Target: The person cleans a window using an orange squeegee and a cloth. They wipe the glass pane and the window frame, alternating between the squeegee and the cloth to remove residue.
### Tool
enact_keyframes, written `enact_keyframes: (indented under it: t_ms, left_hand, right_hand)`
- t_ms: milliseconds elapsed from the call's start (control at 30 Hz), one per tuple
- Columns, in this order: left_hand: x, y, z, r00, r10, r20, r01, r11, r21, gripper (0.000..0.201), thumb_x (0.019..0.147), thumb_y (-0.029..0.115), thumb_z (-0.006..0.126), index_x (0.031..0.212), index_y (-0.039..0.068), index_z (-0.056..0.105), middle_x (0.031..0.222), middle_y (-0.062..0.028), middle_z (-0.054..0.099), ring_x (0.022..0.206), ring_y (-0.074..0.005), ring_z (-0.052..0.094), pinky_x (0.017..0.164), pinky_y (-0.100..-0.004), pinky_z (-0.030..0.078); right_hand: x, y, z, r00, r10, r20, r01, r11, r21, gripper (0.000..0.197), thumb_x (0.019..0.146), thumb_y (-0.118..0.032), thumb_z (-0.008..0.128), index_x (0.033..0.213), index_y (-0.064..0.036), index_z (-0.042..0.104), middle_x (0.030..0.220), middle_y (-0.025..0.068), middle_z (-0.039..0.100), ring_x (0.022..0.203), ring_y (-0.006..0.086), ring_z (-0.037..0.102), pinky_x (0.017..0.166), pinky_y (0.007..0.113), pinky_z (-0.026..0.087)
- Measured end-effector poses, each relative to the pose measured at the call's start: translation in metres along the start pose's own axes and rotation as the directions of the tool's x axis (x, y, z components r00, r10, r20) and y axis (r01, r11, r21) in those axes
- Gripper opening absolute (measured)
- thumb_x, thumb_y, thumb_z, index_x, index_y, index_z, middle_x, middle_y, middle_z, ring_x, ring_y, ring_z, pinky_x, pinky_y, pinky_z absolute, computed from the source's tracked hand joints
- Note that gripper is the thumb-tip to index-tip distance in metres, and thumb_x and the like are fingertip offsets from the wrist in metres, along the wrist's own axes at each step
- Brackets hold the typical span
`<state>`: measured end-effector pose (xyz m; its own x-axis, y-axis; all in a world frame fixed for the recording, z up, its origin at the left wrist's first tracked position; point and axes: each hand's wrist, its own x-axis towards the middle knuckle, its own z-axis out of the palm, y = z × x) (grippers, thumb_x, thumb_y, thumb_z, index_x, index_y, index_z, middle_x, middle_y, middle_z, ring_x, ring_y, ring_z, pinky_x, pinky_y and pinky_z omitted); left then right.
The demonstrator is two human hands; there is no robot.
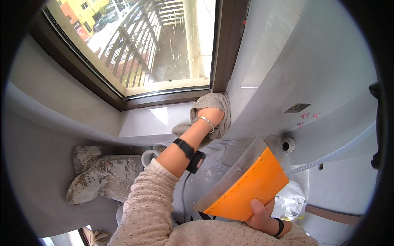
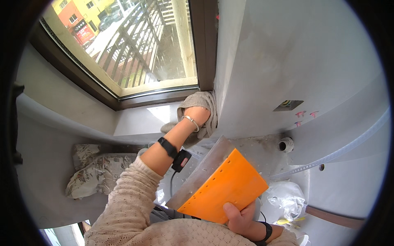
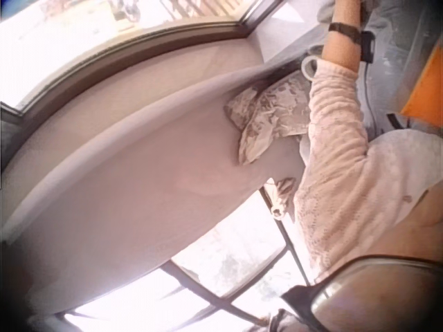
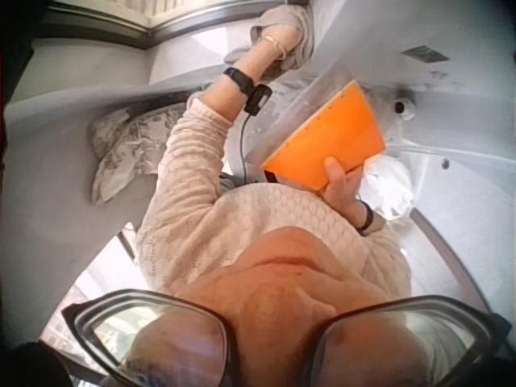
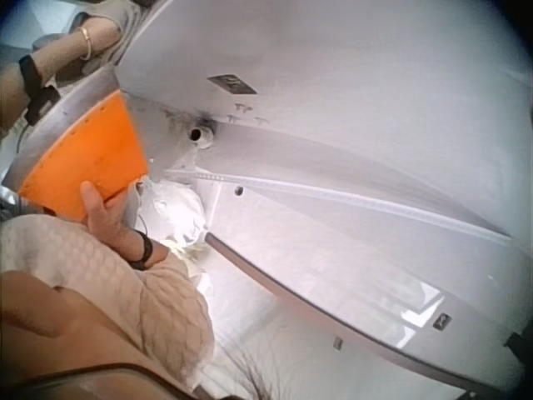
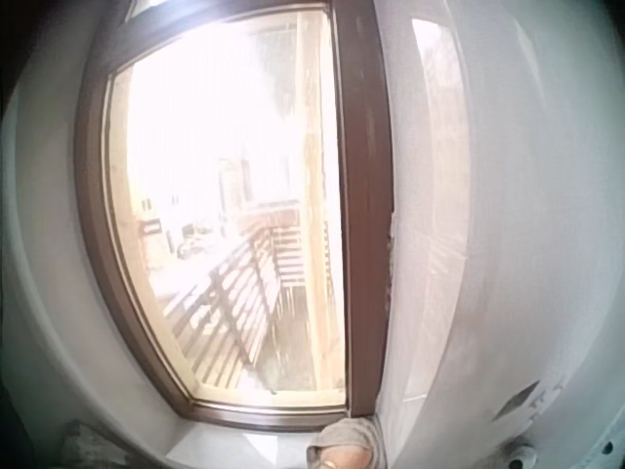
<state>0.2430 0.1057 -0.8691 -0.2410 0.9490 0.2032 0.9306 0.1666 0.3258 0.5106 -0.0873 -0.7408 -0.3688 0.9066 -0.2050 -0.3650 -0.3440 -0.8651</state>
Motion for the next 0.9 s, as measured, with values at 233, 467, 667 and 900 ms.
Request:
enact_keyframes:
  t_ms: [233,467,667,900]
  left_hand:
    - [-0.049,0.007,-0.026,0.958,0.190,0.214,-0.215,0.971,0.101,0.041,0.089,0.020,0.048,0.127,0.005,0.054,0.127,-0.0175,0.056,0.111,-0.0325,0.057,0.094,-0.0409,0.044]
    - [0.011,0.003,-0.007,0.952,0.206,-0.227,-0.218,0.975,-0.028,0.042,0.086,0.018,0.048,0.125,0.003,0.056,0.126,-0.0151,0.057,0.119,-0.0335,0.050,0.103,-0.0472,0.035]
    - [-0.022,0.008,0.017,0.999,0.017,-0.032,-0.022,0.985,-0.170,0.041,0.090,0.021,0.044,0.124,0.001,0.055,0.121,-0.0186,0.059,0.116,-0.0368,0.051,0.100,-0.0410,0.040]
    - [-0.023,0.011,-0.055,0.930,0.336,0.148,-0.360,0.913,0.193,0.044,0.089,0.029,0.050,0.125,0.007,0.055,0.134,-0.0153,0.051,0.121,-0.0298,0.049,0.096,-0.0372,0.043]
  right_hand:
    - [0.007,0.004,0.010,1.000,0.012,-0.012,-0.011,0.999,0.046,0.050,0.079,0.005,0.051,0.126,-0.0010,0.037,0.115,0.0118,0.055,0.102,0.0196,0.058,0.088,0.034,0.048]
    - [0.017,0.006,0.020,0.999,-0.027,-0.018,0.027,0.999,0.026,0.048,0.081,0.002,0.052,0.126,-0.0013,0.037,0.115,0.0116,0.055,0.103,0.0196,0.058,0.088,0.034,0.049]
    - [0.016,0.008,0.030,0.998,0.005,-0.056,-0.002,0.999,0.049,0.044,0.082,-0.001,0.053,0.124,-0.0011,0.040,0.114,0.0112,0.055,0.099,0.0196,0.060,0.085,0.034,0.050]
    - [0.014,0.005,0.039,0.985,-0.023,-0.172,0.042,0.993,0.112,0.044,0.081,-0.002,0.052,0.124,-0.0029,0.040,0.113,0.0109,0.054,0.100,0.0199,0.059,0.084,0.033,0.051]
